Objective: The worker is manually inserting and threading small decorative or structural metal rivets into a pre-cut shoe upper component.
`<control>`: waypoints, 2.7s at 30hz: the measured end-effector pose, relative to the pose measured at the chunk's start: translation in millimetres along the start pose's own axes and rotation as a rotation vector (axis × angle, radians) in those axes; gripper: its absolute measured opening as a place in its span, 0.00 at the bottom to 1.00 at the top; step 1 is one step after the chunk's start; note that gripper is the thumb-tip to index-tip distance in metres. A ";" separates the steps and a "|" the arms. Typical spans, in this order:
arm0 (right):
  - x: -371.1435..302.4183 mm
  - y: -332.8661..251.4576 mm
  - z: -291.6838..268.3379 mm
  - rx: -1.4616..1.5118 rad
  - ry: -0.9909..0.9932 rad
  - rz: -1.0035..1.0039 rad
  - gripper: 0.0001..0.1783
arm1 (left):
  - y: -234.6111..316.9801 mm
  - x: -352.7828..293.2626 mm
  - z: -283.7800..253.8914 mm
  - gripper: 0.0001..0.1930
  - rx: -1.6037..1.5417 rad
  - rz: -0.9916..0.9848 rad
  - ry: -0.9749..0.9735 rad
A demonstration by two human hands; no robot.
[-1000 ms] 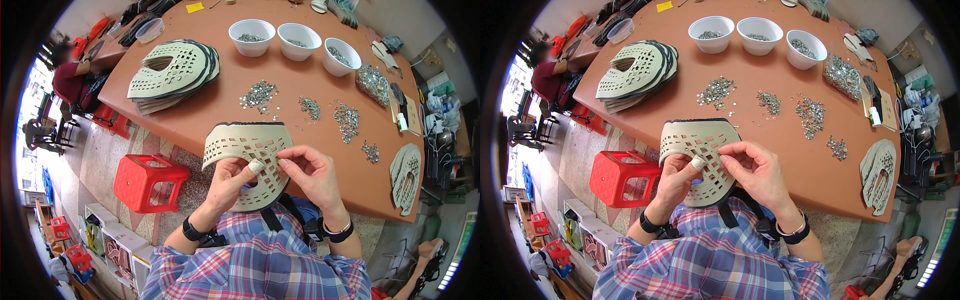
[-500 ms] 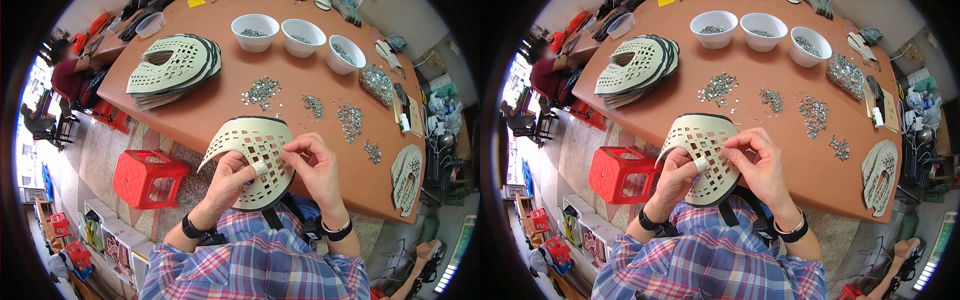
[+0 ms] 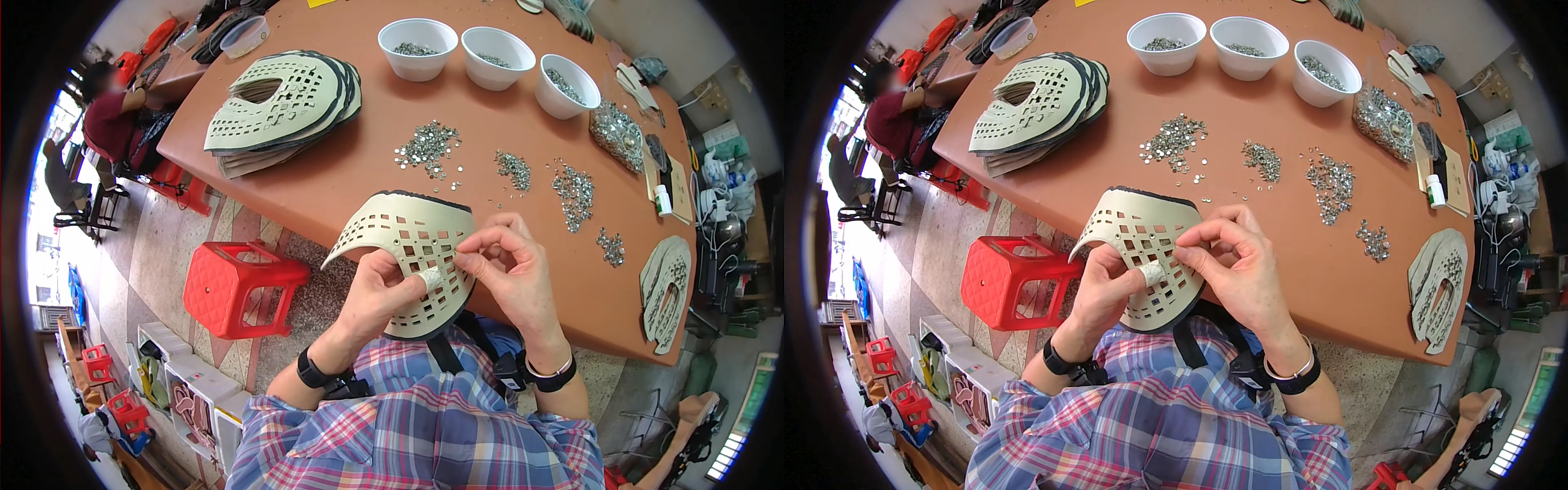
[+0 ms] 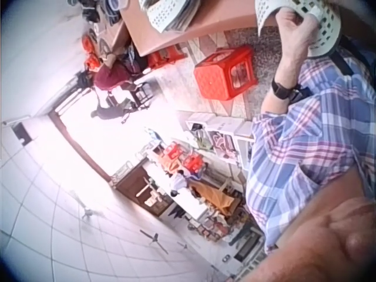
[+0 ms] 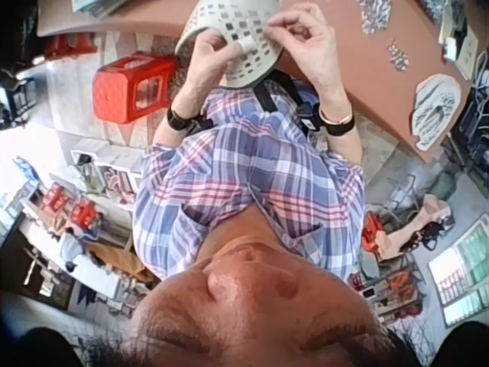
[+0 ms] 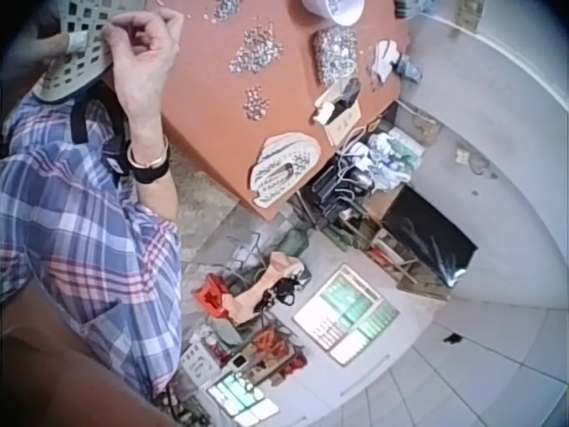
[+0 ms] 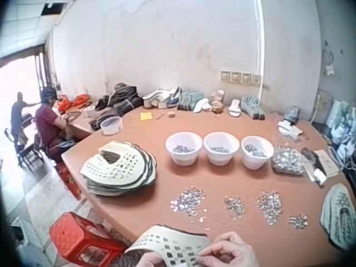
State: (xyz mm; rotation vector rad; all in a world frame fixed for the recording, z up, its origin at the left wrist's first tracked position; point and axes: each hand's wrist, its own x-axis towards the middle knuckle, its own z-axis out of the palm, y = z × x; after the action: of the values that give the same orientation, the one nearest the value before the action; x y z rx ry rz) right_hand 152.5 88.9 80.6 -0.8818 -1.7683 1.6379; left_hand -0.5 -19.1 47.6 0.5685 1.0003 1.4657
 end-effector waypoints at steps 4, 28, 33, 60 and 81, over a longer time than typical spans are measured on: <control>0.5 5.7 6.5 -0.016 0.004 -0.142 0.09 | -2.4 -4.1 4.4 0.16 0.127 0.098 0.018; 25.3 3.7 -35.7 -0.204 0.084 0.140 0.08 | -12.2 1.1 -8.3 0.14 0.167 0.232 0.170; 41.7 35.6 -54.5 -0.541 0.184 0.027 0.05 | -23.6 -1.9 -16.2 0.10 0.152 0.378 0.027; -12.7 -20.4 -9.3 -0.013 -0.306 0.071 0.05 | 15.3 4.3 -7.6 0.14 0.700 0.846 -0.376; -20.3 -16.8 -4.4 -0.266 -0.259 -0.394 0.16 | 2.9 0.7 -6.7 0.07 0.796 0.766 -0.041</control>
State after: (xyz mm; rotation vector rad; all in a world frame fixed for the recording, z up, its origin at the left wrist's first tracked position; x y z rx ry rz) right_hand 167.0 75.2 98.3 -0.3994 -2.2091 1.3231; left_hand -7.7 -19.9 46.5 1.6907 1.4156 1.6453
